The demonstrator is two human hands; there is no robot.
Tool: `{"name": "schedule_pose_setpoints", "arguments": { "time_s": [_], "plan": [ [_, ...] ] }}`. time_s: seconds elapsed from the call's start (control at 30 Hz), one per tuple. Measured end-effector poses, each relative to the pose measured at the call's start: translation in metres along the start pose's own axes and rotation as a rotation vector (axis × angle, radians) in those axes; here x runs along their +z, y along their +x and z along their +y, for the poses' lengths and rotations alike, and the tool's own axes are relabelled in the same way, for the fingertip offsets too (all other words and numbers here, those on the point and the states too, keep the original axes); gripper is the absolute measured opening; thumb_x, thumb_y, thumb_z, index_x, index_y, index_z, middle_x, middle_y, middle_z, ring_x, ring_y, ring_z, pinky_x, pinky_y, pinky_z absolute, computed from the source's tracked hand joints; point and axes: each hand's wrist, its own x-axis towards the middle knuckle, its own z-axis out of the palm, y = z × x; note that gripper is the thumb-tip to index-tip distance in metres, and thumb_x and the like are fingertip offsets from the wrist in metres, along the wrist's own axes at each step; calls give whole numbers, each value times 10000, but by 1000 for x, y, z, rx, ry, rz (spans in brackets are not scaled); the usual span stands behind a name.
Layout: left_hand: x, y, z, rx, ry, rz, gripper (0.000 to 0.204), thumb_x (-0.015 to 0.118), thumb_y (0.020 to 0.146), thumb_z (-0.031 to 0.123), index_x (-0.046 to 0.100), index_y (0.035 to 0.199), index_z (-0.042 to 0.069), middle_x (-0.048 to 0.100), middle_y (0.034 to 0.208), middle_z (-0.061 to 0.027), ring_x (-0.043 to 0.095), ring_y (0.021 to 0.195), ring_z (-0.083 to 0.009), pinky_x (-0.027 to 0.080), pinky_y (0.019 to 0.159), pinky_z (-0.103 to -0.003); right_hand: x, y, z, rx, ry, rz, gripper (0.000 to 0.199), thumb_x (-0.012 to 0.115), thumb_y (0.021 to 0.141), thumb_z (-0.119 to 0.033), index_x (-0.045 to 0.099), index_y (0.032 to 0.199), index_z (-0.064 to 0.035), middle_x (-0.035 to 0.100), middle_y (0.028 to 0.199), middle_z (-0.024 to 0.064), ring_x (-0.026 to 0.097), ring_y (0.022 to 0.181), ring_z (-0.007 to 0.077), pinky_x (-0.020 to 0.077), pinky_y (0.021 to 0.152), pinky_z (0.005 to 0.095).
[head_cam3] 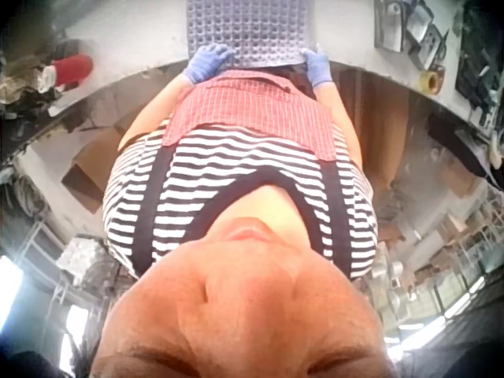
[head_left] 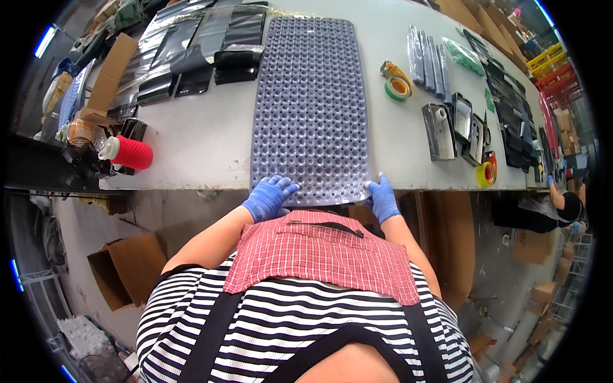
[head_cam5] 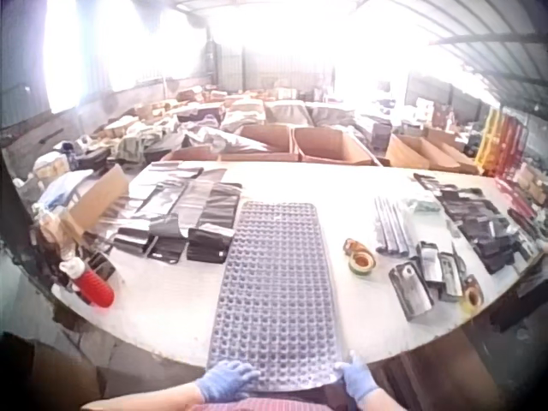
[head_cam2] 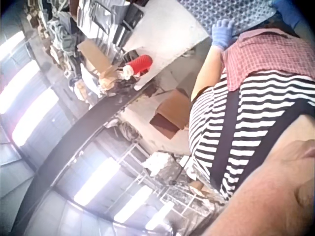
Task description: The person picks up a gray textured plastic mat from a box, rolls it tightly by hand, wraps it in a clear plastic sheet, and then slides the rolled mat into a black plastic sleeve.
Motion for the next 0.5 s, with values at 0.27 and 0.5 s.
{"name": "schedule_pose_setpoints", "arguments": {
  "time_s": [0.27,0.5],
  "plan": [
    [-22,39,-19,-345,-324,-71,179,575,942,187,649,1057,71,704,968,-192,684,933,-364,531,849,-480,-3,-3,-19,-833,-759,178,479,629,873,-119,551,1338,-35,649,1112,164,657,950,293,530,860,409],
    [-30,72,-22,-305,5,-31,268,616,921,221,639,1165,112,637,1176,-133,608,1112,-326,489,929,-447,63,-22,-26,-1162,-1444,-51,464,639,887,-250,597,1338,-150,565,1407,66,454,1360,255,234,1174,518]
  ]
}}
